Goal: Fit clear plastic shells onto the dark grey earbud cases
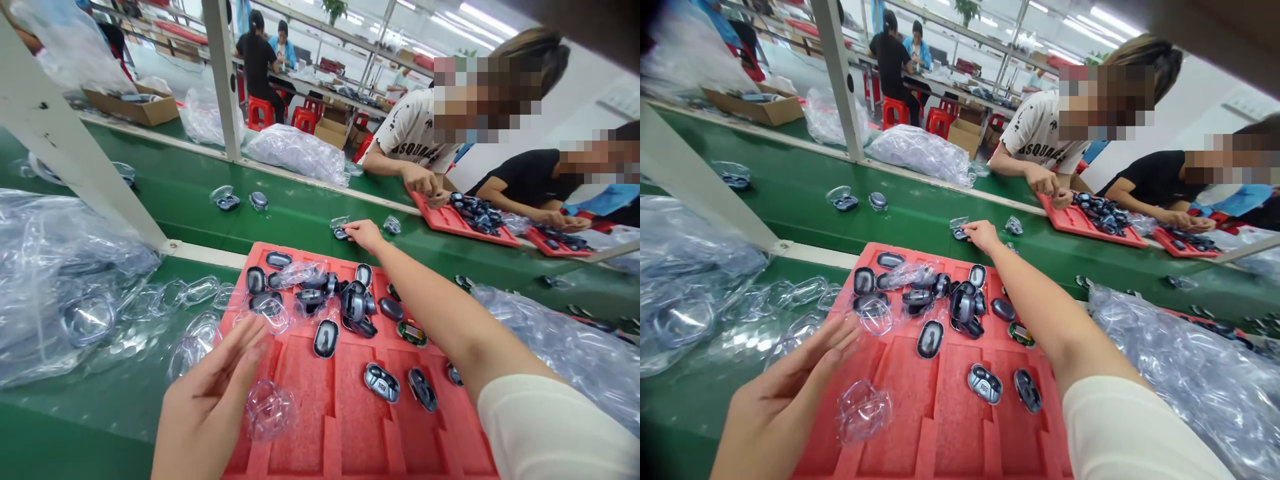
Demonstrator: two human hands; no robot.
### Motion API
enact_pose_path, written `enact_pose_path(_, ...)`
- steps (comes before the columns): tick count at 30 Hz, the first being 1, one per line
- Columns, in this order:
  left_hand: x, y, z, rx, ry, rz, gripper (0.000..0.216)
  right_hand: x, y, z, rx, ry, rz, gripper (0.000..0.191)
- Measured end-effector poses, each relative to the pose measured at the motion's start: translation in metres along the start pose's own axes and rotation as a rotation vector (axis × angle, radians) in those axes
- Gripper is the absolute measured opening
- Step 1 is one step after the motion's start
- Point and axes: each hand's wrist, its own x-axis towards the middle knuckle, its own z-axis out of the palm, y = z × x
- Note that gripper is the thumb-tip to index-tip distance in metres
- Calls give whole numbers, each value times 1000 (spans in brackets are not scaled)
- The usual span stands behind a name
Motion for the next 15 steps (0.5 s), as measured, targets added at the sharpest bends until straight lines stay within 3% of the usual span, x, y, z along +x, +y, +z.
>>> enact_pose_path(4, -7, -5, -11, 138, -8, 84, 40, -18, 6, -18, -80, 6, -75, 21)
enact_pose_path(8, -14, -6, -13, 213, -57, 175, 33, -79, 2, -43, -127, -37, -270, 10)
enact_pose_path(11, -20, -5, -5, 216, -93, 227, 30, -128, -2, -42, -156, -138, -441, 8)
enact_pose_path(15, -31, -4, 12, 242, -134, 314, 27, -158, -1, -35, -207, 8, -502, 15)
